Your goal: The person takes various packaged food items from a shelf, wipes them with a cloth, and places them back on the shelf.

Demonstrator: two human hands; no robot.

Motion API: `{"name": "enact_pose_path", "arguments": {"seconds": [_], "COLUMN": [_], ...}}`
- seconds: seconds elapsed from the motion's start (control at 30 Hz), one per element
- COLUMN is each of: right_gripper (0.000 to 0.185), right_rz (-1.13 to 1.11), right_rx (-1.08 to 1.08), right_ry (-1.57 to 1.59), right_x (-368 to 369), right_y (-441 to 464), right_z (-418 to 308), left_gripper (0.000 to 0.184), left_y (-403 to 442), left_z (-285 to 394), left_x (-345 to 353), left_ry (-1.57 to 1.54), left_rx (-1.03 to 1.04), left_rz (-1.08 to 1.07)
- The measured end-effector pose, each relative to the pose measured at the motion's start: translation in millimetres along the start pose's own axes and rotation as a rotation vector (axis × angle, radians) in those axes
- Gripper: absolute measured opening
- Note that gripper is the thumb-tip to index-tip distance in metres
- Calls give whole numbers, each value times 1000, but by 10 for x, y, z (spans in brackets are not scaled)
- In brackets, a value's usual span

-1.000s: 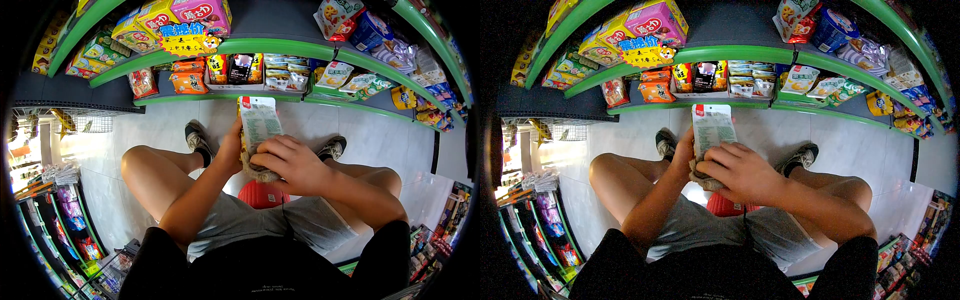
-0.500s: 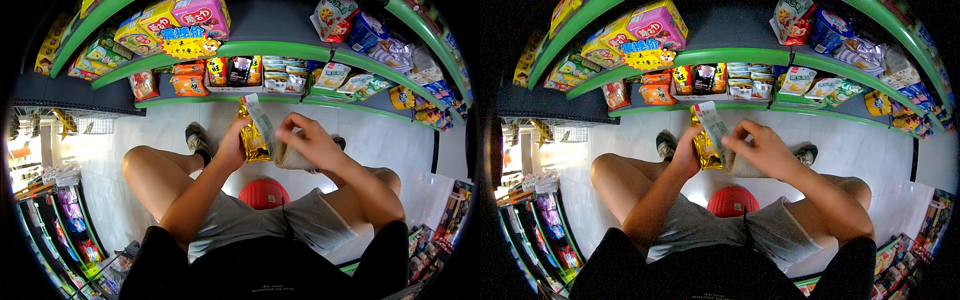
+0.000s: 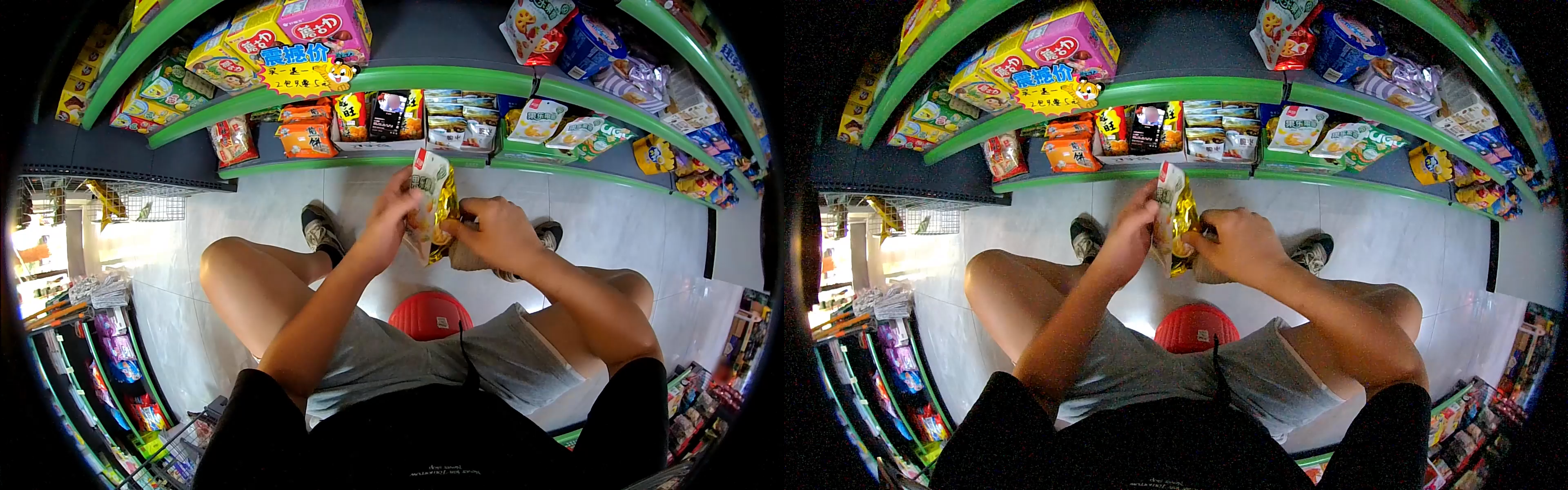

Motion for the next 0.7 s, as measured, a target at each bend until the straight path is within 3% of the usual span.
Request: {"name": "enact_pose_path", "arguments": {"seconds": [0.07,0.23,0.27,0.4,0.57,0.63,0.7], "right_gripper": [40,34,34,33,37,46,60], "right_rz": [-5,-76,-106,-45,-140,-185,-274], "right_rx": [14,-103,-34,-79,-72,-86,84], "right_ry": [45,342,340,354,408,421,617], "right_x": [-52,-207,-202,-256,-27,-33,-17], "right_y": [44,132,156,182,220,216,143], "right_z": [70,107,180,235,349,323,290], "left_gripper": [50,23,16,13,11,10,9], "left_y": [30,19,17,12,-24,-38,-50], "left_z": [23,107,122,222,242,256,276], "left_x": [-61,-171,-196,-187,-147,-152,-138], "left_ry": [-206,-72,-61,25,-38,-18,6], "left_rx": [0,86,100,217,238,251,267], "left_rz": [3,54,80,109,102,104,106]}}
Point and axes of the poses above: each hand's wrist, its own y-axis towards the middle knuckle, its own x-axis out of the palm, z = x × y, the point moved 8 cm from there along y, towards the middle knuckle, and after that the axes turned 2 degrees about y, right-handed, at the moved point
